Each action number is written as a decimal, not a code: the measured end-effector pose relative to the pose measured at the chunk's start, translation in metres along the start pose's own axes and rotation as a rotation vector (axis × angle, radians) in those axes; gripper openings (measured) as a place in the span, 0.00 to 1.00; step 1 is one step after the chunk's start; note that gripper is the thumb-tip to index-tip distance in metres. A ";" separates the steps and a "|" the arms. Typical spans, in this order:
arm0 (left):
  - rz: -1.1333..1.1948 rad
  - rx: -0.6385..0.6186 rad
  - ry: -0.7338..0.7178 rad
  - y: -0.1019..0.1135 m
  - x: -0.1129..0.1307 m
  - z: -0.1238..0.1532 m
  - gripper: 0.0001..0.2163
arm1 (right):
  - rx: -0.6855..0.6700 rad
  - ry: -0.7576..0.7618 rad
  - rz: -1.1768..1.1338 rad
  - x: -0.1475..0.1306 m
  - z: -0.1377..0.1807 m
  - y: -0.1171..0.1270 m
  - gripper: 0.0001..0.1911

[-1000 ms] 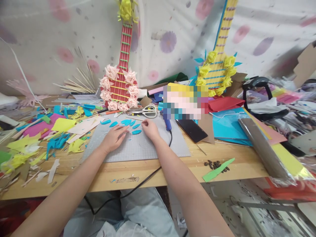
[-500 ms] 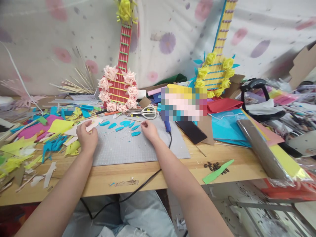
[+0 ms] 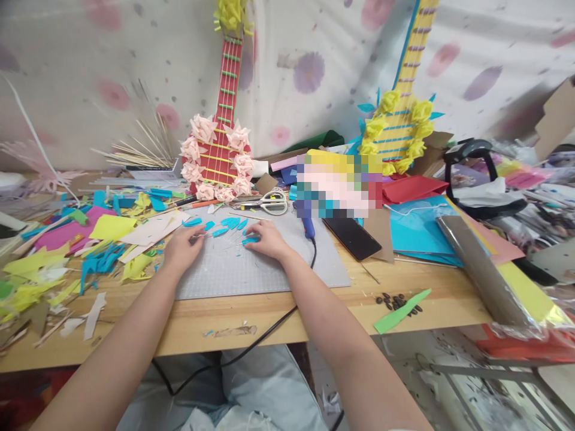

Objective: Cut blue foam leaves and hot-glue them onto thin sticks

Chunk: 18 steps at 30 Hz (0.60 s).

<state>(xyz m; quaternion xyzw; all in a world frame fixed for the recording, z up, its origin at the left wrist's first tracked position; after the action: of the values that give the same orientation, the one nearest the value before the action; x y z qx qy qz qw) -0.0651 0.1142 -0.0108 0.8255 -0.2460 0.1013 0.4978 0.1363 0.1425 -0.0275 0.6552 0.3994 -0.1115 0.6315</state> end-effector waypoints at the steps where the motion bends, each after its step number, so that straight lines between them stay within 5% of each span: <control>1: -0.008 -0.021 -0.008 -0.002 0.001 0.000 0.14 | 0.002 -0.014 0.014 0.001 0.000 -0.001 0.12; 10: 0.079 -0.091 -0.160 -0.013 0.015 0.003 0.16 | 0.135 -0.127 -0.055 0.015 -0.003 0.006 0.12; 18: 0.052 0.098 0.012 0.009 -0.004 0.003 0.15 | 0.402 -0.370 -0.364 0.055 0.002 0.031 0.10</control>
<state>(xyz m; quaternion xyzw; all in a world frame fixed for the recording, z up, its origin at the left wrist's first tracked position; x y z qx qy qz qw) -0.0736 0.1090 -0.0071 0.8417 -0.2590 0.1309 0.4552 0.1936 0.1650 -0.0406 0.6532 0.3586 -0.4164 0.5210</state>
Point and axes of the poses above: each hand's wrist, its own z-axis away from the middle knuckle, its own y-axis out of the back of the hand, x = y × z, the point moved 10 cm from there along -z, towards the middle knuckle, and after that the axes turned 8 degrees about -y, right-handed, at the moved point
